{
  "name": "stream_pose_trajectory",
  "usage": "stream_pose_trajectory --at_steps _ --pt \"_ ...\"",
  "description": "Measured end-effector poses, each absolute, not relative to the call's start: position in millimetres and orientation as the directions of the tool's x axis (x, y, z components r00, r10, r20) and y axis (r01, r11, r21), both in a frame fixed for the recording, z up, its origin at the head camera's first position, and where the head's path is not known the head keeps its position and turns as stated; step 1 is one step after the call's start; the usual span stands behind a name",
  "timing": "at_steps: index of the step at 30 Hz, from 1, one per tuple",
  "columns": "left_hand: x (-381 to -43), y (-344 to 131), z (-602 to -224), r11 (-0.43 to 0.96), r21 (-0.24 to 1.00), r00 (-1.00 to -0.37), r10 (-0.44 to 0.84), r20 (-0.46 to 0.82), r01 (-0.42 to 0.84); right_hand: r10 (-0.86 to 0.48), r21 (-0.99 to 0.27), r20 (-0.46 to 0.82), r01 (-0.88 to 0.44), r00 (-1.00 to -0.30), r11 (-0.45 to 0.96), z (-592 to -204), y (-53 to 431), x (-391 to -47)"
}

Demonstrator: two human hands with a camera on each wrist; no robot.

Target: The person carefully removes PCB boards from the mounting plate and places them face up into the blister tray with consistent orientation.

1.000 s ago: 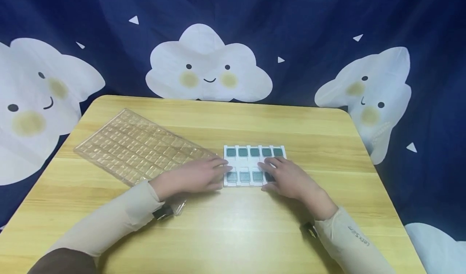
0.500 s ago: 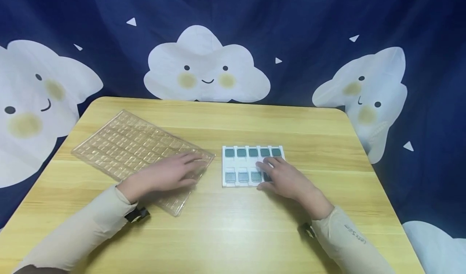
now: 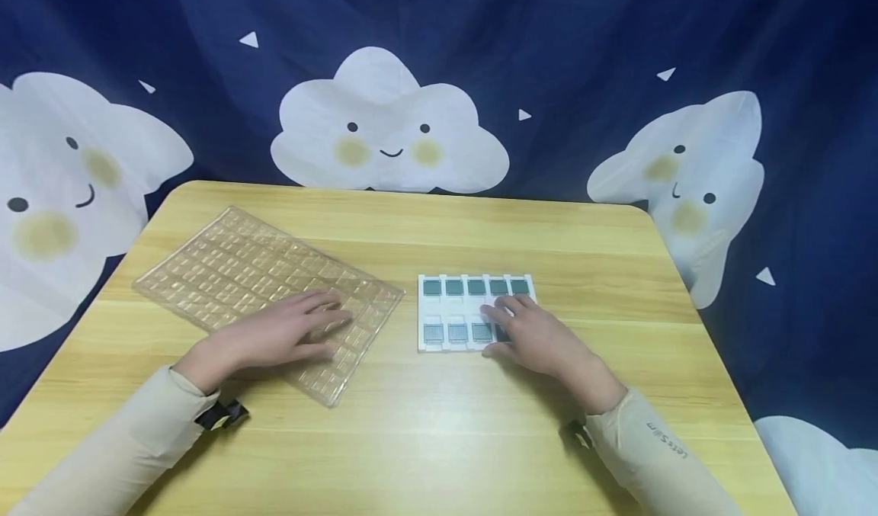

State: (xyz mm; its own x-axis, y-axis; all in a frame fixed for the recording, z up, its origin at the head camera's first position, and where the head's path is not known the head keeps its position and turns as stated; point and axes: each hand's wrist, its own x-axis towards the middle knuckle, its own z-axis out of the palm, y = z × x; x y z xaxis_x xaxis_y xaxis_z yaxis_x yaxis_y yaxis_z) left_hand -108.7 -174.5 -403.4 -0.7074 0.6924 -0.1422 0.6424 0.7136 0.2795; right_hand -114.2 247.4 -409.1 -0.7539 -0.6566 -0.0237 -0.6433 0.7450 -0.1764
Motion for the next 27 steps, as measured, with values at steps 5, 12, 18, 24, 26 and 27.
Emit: stream_pose_trajectory --at_steps 5,12,18,24,26,27 --pt "-105.8 -181.0 -404.3 0.738 0.284 -0.722 0.668 -0.180 0.612 -0.657 -0.170 -0.035 -0.643 -0.754 0.747 -407.8 247.4 -115.2" --pt "-107.8 -180.6 -408.8 0.780 0.285 -0.752 0.620 -0.224 0.557 -0.659 -0.170 -0.032 -0.646 -0.752 0.745 -405.5 246.0 -115.3" --pt "-111.8 -174.5 -412.0 0.809 0.277 -0.783 0.579 -0.226 0.518 -0.665 -0.164 -0.029 -0.652 -0.747 0.740 -406.4 245.8 -116.1" --pt "-116.0 -163.0 -414.6 0.841 0.259 -0.815 0.532 -0.229 0.476 -0.671 -0.168 -0.027 -0.658 -0.741 0.734 -405.5 245.3 -116.3" --pt "-116.6 -160.5 -414.1 0.847 0.267 -0.823 0.520 -0.229 0.460 -0.677 -0.168 -0.008 -0.666 -0.736 0.727 -404.0 244.5 -116.9" --pt "-116.6 -160.3 -413.3 0.847 0.275 -0.826 0.517 -0.225 0.455 -0.681 -0.168 0.006 -0.672 -0.732 0.721 -402.7 243.9 -117.4"
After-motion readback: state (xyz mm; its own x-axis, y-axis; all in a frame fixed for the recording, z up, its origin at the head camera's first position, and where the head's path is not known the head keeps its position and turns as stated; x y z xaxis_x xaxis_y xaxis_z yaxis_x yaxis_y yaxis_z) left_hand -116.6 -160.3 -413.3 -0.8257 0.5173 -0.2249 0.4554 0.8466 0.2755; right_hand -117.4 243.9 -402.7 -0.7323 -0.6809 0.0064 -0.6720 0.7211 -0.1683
